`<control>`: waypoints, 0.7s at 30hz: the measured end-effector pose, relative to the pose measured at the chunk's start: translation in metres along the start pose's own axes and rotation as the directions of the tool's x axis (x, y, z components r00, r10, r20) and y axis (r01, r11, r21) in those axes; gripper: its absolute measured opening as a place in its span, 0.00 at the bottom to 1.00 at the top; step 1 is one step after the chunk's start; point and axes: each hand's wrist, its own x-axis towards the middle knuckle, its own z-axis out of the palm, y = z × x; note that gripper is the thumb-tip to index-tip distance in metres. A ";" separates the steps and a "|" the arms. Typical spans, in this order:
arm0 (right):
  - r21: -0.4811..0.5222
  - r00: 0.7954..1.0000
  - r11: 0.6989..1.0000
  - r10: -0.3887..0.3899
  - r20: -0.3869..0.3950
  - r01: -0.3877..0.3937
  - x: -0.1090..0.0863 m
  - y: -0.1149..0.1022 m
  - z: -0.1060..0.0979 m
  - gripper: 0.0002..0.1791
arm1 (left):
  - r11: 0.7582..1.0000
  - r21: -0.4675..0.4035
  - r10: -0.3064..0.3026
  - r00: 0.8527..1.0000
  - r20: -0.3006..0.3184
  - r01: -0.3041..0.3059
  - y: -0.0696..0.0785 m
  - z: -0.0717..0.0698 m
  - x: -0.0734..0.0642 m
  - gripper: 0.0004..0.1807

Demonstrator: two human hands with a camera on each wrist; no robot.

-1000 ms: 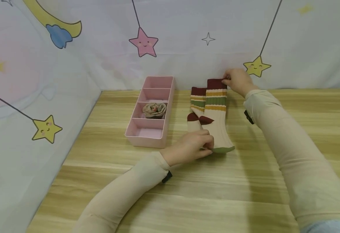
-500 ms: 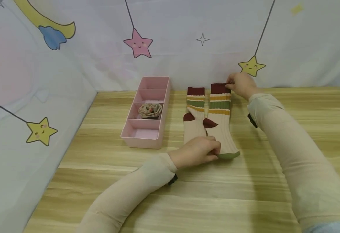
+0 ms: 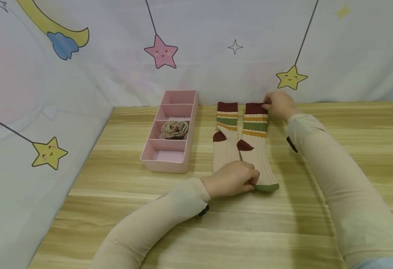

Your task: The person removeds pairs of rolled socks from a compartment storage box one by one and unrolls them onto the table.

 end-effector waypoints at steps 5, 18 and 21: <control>-0.002 1.000 1.000 0.004 0.009 -0.004 -0.001 0.000 0.005 0.15 | 1.000 0.004 0.007 1.000 0.018 -0.007 -0.002 0.003 -0.002 0.04; -0.035 0.999 0.999 -0.005 0.049 0.007 -0.002 0.005 0.014 0.15 | 0.999 0.032 0.013 0.996 0.089 -0.016 -0.007 0.008 -0.002 0.06; -0.044 0.998 0.999 0.005 0.063 -0.002 0.000 0.004 0.015 0.15 | 1.000 0.014 0.008 0.997 0.080 -0.009 -0.008 0.008 -0.002 0.07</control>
